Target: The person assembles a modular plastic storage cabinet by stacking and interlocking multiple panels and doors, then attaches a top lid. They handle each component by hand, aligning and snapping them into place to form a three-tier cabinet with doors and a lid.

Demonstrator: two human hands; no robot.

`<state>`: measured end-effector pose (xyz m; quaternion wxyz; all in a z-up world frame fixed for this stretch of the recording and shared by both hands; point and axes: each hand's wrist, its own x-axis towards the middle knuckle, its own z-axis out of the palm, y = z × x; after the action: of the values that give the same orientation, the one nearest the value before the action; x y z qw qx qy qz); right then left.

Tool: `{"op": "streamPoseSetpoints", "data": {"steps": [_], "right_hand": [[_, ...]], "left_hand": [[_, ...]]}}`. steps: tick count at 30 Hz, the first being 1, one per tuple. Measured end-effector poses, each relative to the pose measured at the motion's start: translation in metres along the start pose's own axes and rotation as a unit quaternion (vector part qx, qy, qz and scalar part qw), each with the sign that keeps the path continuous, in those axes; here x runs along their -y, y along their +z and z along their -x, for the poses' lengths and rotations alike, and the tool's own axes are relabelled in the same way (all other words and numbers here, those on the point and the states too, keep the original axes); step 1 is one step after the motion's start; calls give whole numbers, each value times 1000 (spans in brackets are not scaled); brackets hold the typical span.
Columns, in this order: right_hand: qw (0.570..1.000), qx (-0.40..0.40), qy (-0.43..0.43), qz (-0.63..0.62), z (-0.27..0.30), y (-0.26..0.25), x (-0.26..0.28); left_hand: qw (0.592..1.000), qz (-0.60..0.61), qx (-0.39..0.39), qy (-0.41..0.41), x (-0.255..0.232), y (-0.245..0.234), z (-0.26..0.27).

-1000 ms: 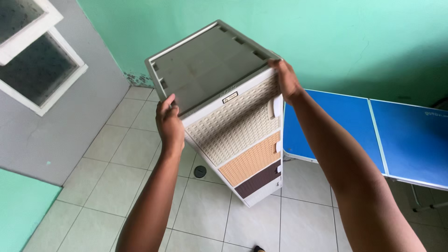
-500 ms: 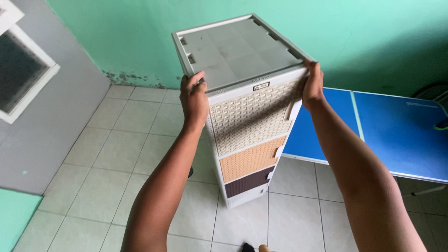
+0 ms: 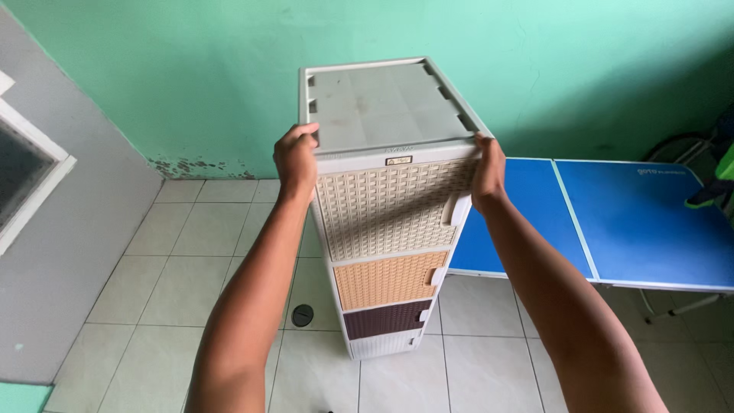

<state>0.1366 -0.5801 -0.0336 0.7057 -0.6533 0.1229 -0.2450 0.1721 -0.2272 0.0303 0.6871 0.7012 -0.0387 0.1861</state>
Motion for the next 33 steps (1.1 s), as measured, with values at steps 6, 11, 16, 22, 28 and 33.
{"op": "streamPoseSetpoints", "data": {"steps": [6,11,16,22,28,33], "right_hand": [[996,-84,-35,-11,46,6,17],[993,-110,-29,20,100,48,30],[977,-134,-105,131,126,105,20],[968,-130,-60,208,138,180,8],[968,-81,-30,235,137,239,9],[969,-80,-24,234,134,265,8]], "left_hand": [[994,-28,97,45,24,27,-74],[978,75,137,136,26,41,-129],[976,-200,42,80,24,28,-155],[956,-268,5,121,56,-14,-199],[961,-260,59,76,89,-86,-235],[964,-242,100,48,99,-127,-243]]}}
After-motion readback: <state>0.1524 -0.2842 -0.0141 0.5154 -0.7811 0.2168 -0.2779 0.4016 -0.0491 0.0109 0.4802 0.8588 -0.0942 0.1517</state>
